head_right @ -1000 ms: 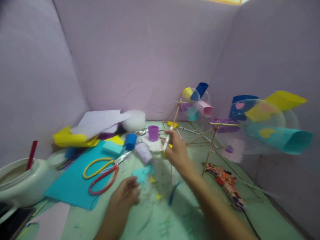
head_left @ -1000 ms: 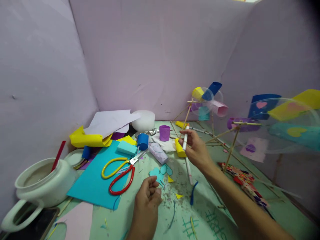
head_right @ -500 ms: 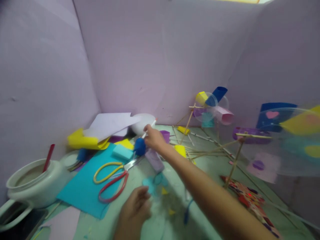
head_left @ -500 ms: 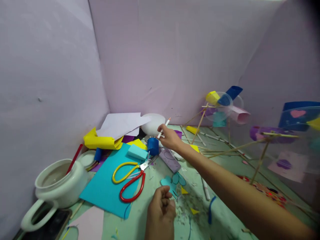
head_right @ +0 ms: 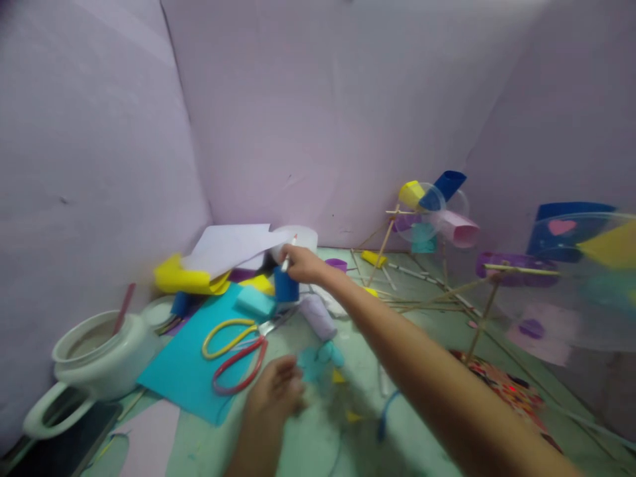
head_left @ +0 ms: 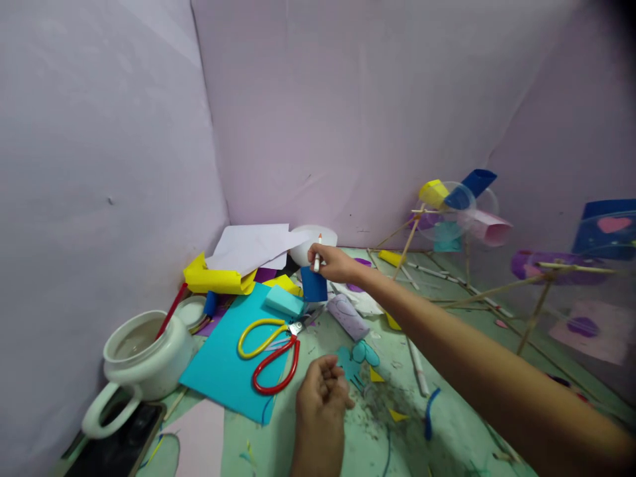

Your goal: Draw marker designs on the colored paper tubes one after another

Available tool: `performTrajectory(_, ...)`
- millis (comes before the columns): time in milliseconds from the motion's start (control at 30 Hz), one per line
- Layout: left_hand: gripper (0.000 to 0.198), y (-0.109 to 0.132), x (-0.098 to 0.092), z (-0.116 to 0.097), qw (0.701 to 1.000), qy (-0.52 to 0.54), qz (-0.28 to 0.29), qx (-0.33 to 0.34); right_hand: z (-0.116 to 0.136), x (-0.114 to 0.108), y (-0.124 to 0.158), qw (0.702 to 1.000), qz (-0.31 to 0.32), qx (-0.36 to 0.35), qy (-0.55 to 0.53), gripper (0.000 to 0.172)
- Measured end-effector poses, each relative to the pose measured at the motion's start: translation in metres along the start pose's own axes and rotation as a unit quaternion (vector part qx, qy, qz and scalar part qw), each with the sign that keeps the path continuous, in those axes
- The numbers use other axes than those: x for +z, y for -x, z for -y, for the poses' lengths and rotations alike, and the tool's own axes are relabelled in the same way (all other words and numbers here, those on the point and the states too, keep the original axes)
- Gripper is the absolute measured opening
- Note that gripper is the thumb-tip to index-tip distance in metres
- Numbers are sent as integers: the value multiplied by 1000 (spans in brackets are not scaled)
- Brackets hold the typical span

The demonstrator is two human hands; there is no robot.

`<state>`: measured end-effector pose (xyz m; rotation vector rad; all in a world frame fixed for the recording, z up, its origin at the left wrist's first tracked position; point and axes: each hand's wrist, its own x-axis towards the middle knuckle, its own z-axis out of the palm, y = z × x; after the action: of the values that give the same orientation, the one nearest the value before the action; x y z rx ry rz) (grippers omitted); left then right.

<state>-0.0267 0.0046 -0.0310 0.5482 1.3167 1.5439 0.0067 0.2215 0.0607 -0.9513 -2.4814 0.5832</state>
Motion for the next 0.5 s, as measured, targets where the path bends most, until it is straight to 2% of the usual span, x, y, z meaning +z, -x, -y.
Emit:
performTrajectory(100, 46, -3, -5, -15, 1000, 12, -8, 4, 14, -25, 29, 999, -16, -20, -35, 14)
performTrajectory(200, 54, -1, -8, -32, 998, 55, 29, 19, 30, -35, 69, 996, -33, -37, -79, 11)
performTrajectory(267, 55, 3, -7, -39, 992, 79, 85, 39, 40, -33, 94, 978, -22, -74, -195, 12)
performTrajectory(367, 55, 9, -6, -43, 981, 101, 160, 31, 49, -23, 123, 946, -32, -92, -308, 16)
performTrajectory(433, 56, 12, -6, -43, 978, 107, 178, 18, 48, -19, 136, 936, -53, -96, -334, 17)
performTrajectory(500, 55, 12, -6, -44, 979, 116, 167, 16, 43, -20, 146, 943, -85, -85, -310, 15)
